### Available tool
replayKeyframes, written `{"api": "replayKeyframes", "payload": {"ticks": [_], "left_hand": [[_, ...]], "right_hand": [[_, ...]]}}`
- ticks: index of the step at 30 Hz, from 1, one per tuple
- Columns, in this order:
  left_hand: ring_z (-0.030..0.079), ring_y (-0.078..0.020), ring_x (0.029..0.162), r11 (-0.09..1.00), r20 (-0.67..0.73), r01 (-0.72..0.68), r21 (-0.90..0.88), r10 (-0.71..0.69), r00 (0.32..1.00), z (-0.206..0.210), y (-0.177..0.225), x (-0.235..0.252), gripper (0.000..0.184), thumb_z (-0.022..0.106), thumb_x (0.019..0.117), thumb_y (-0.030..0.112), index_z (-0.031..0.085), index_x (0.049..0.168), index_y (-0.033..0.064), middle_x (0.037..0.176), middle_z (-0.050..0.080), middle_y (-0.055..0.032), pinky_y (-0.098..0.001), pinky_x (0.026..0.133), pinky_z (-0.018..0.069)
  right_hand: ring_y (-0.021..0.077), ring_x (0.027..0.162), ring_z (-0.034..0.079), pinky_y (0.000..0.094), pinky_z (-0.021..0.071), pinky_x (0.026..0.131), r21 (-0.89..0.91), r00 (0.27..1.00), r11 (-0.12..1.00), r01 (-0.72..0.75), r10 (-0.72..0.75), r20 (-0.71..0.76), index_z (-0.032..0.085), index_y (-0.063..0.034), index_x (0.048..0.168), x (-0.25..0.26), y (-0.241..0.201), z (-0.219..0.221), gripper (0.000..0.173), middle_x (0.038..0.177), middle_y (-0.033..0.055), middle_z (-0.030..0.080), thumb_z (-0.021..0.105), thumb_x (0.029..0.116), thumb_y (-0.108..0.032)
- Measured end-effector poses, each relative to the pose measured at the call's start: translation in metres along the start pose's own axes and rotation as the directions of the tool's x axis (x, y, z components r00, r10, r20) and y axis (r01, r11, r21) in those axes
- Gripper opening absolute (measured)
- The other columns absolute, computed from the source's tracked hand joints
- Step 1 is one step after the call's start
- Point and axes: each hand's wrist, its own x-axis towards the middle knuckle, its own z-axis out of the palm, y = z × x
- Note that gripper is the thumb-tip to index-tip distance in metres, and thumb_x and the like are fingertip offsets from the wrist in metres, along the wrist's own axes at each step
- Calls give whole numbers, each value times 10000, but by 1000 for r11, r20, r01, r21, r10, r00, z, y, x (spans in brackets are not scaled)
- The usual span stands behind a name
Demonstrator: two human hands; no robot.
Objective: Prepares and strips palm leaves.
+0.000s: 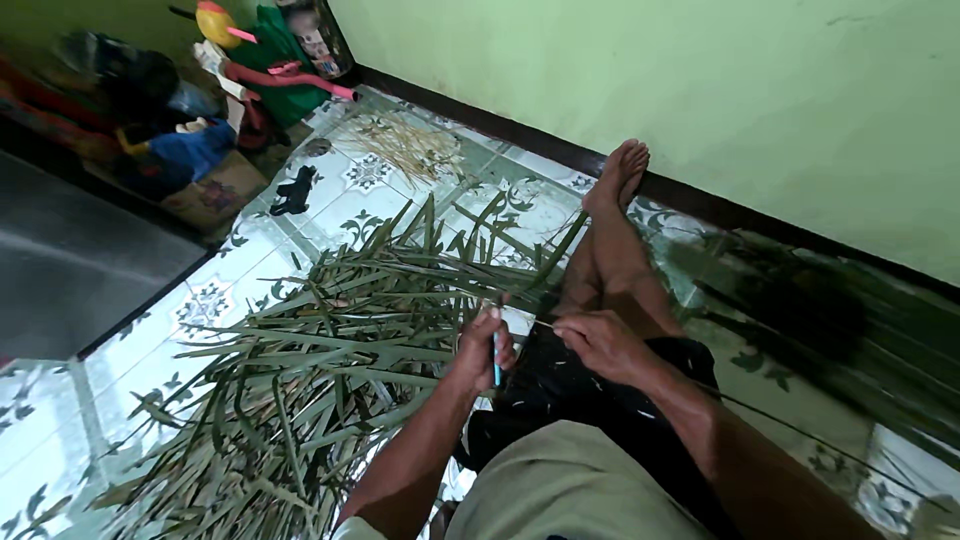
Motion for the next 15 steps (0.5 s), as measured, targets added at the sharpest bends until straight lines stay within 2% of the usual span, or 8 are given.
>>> {"api": "replayKeyframes", "payload": {"ticks": [2, 4, 7, 9, 11, 13, 15], "left_hand": [[500, -52, 438, 997, 75, 64, 47, -68, 995, 12, -7, -5, 434, 462, 1049, 264, 464, 1457, 117, 571, 509, 67, -205, 441, 460], [510, -52, 440, 998, 76, 37, 48, -40, 996, 9, -5, -6, 435, 468, 1045, 282, 478, 1445, 112, 568, 519, 67, -208, 447, 470], [487, -49, 413, 994, -114, -101, -43, 96, 989, -25, 15, 4, 385, 320, 1101, 318, 477, 1405, 141, 533, 475, 74, -213, 432, 473], [473, -60, 394, 983, -219, -149, -105, 123, 968, -40, 21, 8, 408, 249, 1122, 348, 471, 1402, 150, 514, 449, 65, -226, 413, 466], [476, -66, 386, 983, -233, -155, -101, 128, 964, -37, 16, 4, 433, 237, 1119, 361, 461, 1419, 141, 510, 456, 58, -232, 404, 467], [481, -51, 402, 992, -170, -122, 43, 128, 977, -20, 0, -2, 426, 290, 1097, 297, 432, 1441, 89, 531, 478, 59, -211, 412, 461], [479, -37, 433, 965, -68, -46, 259, 66, 995, -1, -16, -7, 456, 405, 1065, 229, 420, 1473, 28, 580, 508, 58, -199, 430, 449]], "right_hand": [[188, 721, 662, 381, 559, 724, 16, 1000, 1000, 14, -14, -2, 742, -34, 995, 2, -1, 3, 270, 800, 96, 694, 515, 1029, -176], [178, 706, 651, 368, 554, 707, 16, 999, 999, 33, -33, -5, 741, -34, 992, 1, -1, 1, 271, 790, 91, 687, 510, 1026, -172], [196, 739, 656, 389, 556, 742, 2, 1000, 1000, -17, 17, 25, 742, -24, 1008, -7, 7, -8, 277, 816, 103, 689, 506, 1030, -166], [204, 756, 660, 403, 554, 763, -15, 987, 991, -131, 131, 97, 734, -23, 1031, -7, 9, -14, 277, 832, 103, 691, 500, 1049, -170], [204, 743, 658, 409, 553, 755, -16, 942, 961, -276, 274, 196, 715, -18, 1100, -1, 4, -17, 296, 858, 109, 693, 470, 1079, -183], [182, 669, 632, 377, 556, 682, 12, 886, 926, -377, 357, 297, 679, -15, 1177, 5, -2, -17, 317, 870, 105, 681, 432, 1102, -199], [145, 602, 584, 330, 528, 601, 73, 869, 916, -395, 347, 353, 666, -20, 1191, 9, -7, -13, 321, 839, 83, 659, 422, 1108, -211]]}}
